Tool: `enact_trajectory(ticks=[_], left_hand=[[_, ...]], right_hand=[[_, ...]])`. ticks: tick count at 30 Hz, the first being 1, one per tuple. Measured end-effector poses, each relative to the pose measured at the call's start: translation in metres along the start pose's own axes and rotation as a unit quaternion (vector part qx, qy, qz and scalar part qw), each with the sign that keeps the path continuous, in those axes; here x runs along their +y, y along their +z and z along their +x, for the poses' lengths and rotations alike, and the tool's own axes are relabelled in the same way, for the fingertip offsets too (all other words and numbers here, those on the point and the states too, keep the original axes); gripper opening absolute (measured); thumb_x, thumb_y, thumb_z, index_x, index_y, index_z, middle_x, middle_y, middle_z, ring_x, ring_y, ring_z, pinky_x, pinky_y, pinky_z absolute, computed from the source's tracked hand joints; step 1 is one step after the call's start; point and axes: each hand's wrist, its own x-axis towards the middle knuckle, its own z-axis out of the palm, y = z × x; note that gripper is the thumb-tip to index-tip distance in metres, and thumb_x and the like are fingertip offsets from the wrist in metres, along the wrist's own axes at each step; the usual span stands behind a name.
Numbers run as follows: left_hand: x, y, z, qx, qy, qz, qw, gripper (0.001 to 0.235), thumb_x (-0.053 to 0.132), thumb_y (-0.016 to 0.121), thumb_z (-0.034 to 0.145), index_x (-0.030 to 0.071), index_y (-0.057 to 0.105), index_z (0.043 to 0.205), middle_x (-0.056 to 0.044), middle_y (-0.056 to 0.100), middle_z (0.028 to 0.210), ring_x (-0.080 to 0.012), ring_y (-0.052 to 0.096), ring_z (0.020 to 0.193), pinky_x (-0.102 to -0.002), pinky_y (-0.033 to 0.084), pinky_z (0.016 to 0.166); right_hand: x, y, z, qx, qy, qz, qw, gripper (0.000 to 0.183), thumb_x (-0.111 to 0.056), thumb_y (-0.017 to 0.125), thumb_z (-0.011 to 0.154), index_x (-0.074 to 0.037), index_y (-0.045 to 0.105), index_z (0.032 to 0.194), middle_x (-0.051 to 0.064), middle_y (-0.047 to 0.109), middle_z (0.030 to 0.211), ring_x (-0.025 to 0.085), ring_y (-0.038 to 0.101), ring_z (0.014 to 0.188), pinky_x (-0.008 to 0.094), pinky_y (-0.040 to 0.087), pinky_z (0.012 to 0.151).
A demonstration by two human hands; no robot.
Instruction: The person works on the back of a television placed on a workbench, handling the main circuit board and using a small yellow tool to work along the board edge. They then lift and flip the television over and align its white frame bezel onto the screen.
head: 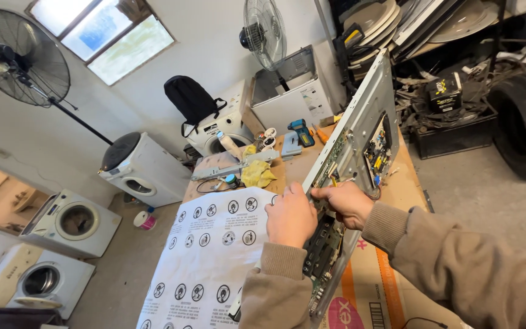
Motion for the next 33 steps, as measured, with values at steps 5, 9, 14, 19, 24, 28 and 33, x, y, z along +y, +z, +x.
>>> enact_trajectory(ticks=[5, 9, 14, 19, 24, 28, 33], left_hand=[[0.001, -0.002, 0.000, -0.004, -0.004, -0.003, 1.000, 0.039, 0.030, 0.068, 0.089, 0.004, 0.052, 0.113, -0.015, 0.066, 0.112, -0.0373, 0.067, 0.103, -0.060, 0.047, 0.085], [-0.001, 0.000, 0.000, -0.005, -0.006, -0.002, 1.000, 0.039, 0.030, 0.068, 0.089, 0.004, 0.052, 0.113, -0.015, 0.066, 0.112, -0.0378, 0.067, 0.103, -0.060, 0.047, 0.085], [-0.004, 0.003, 0.004, -0.014, -0.008, -0.010, 1.000, 0.036, 0.028, 0.066, 0.091, 0.004, 0.052, 0.114, -0.015, 0.067, 0.113, -0.0379, 0.068, 0.103, -0.060, 0.048, 0.087], [-0.004, 0.002, 0.003, -0.012, -0.006, -0.009, 1.000, 0.035, 0.027, 0.067, 0.090, 0.004, 0.053, 0.113, -0.015, 0.067, 0.112, -0.0381, 0.068, 0.104, -0.060, 0.048, 0.087], [-0.003, 0.001, 0.003, -0.012, -0.006, -0.004, 1.000, 0.035, 0.027, 0.067, 0.090, 0.005, 0.054, 0.113, -0.015, 0.068, 0.110, -0.0380, 0.068, 0.103, -0.060, 0.047, 0.088], [-0.003, 0.000, 0.004, -0.009, -0.010, -0.011, 1.000, 0.034, 0.026, 0.067, 0.090, 0.005, 0.054, 0.113, -0.016, 0.068, 0.110, -0.0385, 0.068, 0.103, -0.061, 0.047, 0.088], [-0.003, 0.000, 0.005, -0.020, -0.013, -0.014, 1.000, 0.034, 0.026, 0.067, 0.090, 0.005, 0.054, 0.114, -0.016, 0.068, 0.111, -0.0386, 0.069, 0.103, -0.061, 0.047, 0.088]], right_hand=[[0.001, 0.008, -0.002, 0.018, -0.024, 0.003, 1.000, 0.011, -0.008, 0.075, 0.085, 0.002, 0.075, 0.088, 0.007, 0.068, 0.070, 0.015, 0.054, 0.054, 0.032, 0.041, 0.047], [0.000, 0.015, -0.003, 0.017, -0.043, 0.019, 0.999, 0.013, -0.002, 0.070, 0.083, 0.008, 0.073, 0.090, 0.011, 0.072, 0.077, 0.017, 0.064, 0.061, 0.033, 0.051, 0.053], [0.004, 0.015, 0.011, 0.046, -0.033, -0.032, 0.998, 0.017, -0.008, 0.070, 0.085, 0.009, 0.070, 0.086, 0.011, 0.065, 0.075, 0.017, 0.055, 0.060, 0.035, 0.043, 0.050], [-0.005, 0.016, 0.012, 0.012, 0.004, -0.025, 1.000, 0.016, -0.011, 0.064, 0.087, 0.004, 0.068, 0.084, 0.010, 0.062, 0.071, 0.018, 0.052, 0.056, 0.034, 0.042, 0.049], [-0.004, 0.019, 0.016, 0.005, 0.025, -0.024, 0.999, 0.015, -0.011, 0.062, 0.089, 0.003, 0.068, 0.087, 0.009, 0.061, 0.072, 0.018, 0.051, 0.056, 0.035, 0.040, 0.049], [-0.001, 0.020, 0.015, 0.010, 0.005, -0.007, 1.000, 0.014, -0.009, 0.062, 0.089, 0.003, 0.068, 0.088, 0.009, 0.063, 0.074, 0.018, 0.054, 0.059, 0.034, 0.042, 0.050], [-0.002, 0.021, 0.010, 0.019, -0.002, 0.005, 1.000, 0.012, -0.008, 0.062, 0.087, 0.003, 0.068, 0.086, 0.009, 0.064, 0.072, 0.019, 0.056, 0.057, 0.034, 0.043, 0.050]])
